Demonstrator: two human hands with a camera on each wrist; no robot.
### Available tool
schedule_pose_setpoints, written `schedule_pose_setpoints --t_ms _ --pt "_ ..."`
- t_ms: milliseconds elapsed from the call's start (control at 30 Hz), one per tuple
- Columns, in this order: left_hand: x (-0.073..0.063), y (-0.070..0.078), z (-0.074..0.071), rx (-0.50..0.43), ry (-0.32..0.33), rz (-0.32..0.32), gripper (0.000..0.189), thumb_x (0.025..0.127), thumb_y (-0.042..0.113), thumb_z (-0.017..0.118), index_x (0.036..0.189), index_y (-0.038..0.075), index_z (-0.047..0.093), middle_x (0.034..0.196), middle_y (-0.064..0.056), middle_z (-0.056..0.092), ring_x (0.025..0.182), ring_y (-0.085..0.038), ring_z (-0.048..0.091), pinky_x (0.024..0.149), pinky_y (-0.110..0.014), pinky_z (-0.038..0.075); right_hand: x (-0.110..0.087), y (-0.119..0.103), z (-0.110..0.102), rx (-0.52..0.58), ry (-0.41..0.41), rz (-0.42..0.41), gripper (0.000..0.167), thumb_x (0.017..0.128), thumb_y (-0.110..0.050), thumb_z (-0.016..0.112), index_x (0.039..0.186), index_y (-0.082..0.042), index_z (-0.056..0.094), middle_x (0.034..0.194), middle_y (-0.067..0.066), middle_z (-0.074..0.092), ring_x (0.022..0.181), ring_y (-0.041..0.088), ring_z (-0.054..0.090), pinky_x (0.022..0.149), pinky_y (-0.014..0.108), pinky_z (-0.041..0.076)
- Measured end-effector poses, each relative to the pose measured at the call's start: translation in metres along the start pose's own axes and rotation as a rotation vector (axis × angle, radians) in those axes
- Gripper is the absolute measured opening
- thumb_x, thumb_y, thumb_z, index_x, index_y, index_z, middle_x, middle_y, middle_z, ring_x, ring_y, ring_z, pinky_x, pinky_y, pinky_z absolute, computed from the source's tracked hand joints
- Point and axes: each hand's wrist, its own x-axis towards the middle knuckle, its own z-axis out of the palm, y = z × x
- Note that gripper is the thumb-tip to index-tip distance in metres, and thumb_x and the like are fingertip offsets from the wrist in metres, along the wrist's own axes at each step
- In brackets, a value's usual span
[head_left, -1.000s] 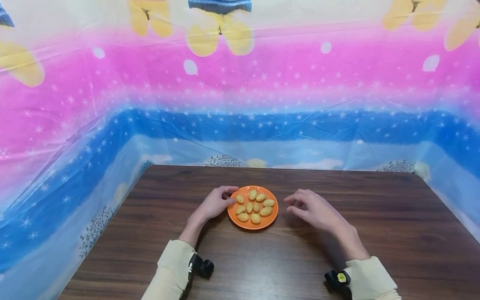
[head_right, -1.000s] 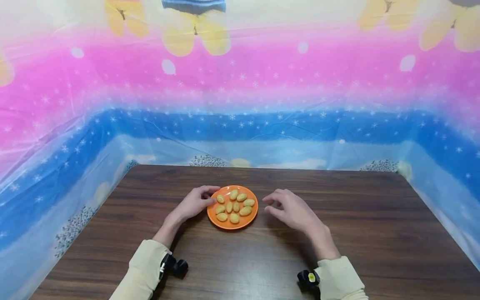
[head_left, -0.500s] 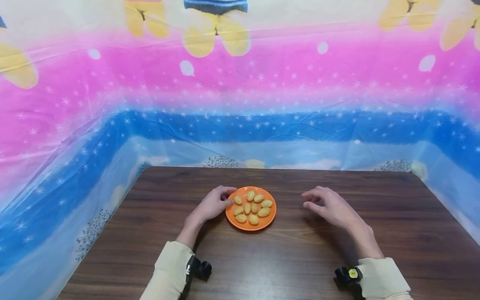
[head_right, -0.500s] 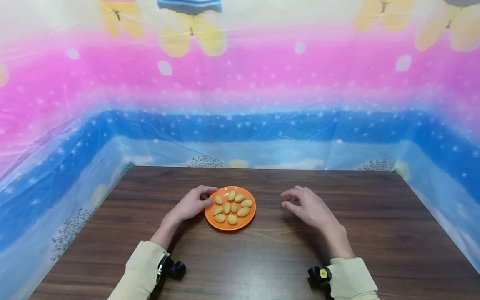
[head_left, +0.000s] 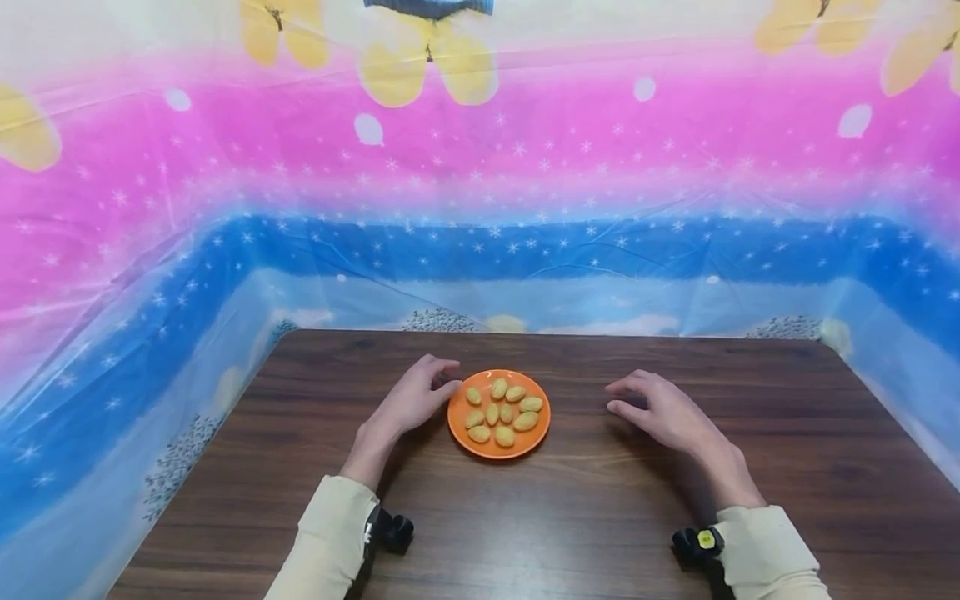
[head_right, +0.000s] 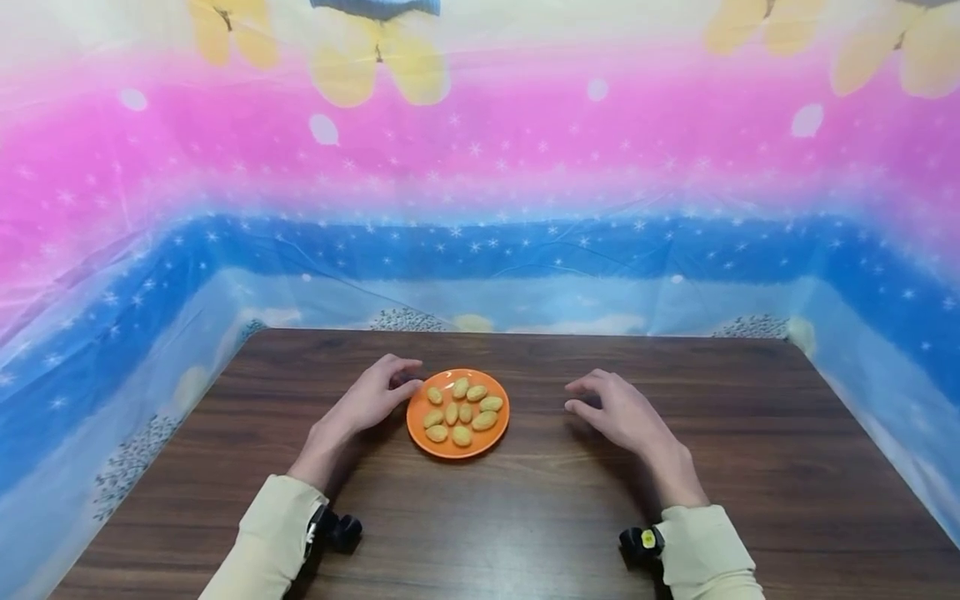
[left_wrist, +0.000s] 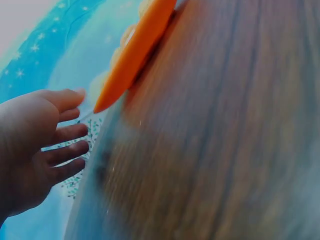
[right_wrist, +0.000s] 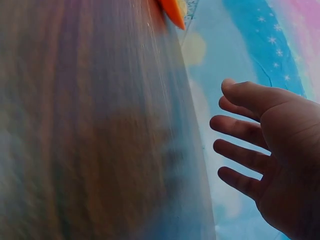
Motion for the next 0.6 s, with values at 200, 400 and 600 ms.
schedule_pose_setpoints --t_ms 200,400,600 --pt "0.007 -0.001 -0.008 0.218 0.066 0.045 0.052 0.100 0.045 0.055 0.142 0.014 0.055 0.136 -0.013 0.054 0.127 -0.033 0.047 0.110 -0.052 0.035 0.005 0.006 -0.005 -0.054 0.014 -0.015 0.039 0.098 -0.036 0.062 0.126 -0.010 0.067 0.128 0.012 0.062 0.124 0.037 0.054 0.102 0.059 0.040" --pt "0.013 -0.011 -0.017 0.375 0.082 0.048 0.064 0.099 0.057 0.047 0.149 0.017 0.046 0.152 -0.017 0.042 0.142 -0.039 0.033 0.117 -0.057 0.022 0.014 0.014 -0.009 -0.149 0.085 -0.018 0.057 0.099 -0.050 0.055 0.138 -0.008 0.058 0.139 0.018 0.055 0.130 0.042 0.048 0.104 0.065 0.034" --pt "0.019 -0.023 -0.044 0.498 0.087 0.026 0.075 0.097 0.063 0.043 0.155 0.017 0.035 0.162 -0.018 0.024 0.149 -0.045 0.019 0.118 -0.064 0.008 0.020 0.018 -0.015 -0.197 0.104 -0.010 0.065 0.098 -0.052 0.053 0.145 -0.006 0.051 0.146 0.023 0.048 0.135 0.045 0.042 0.106 0.065 0.033"
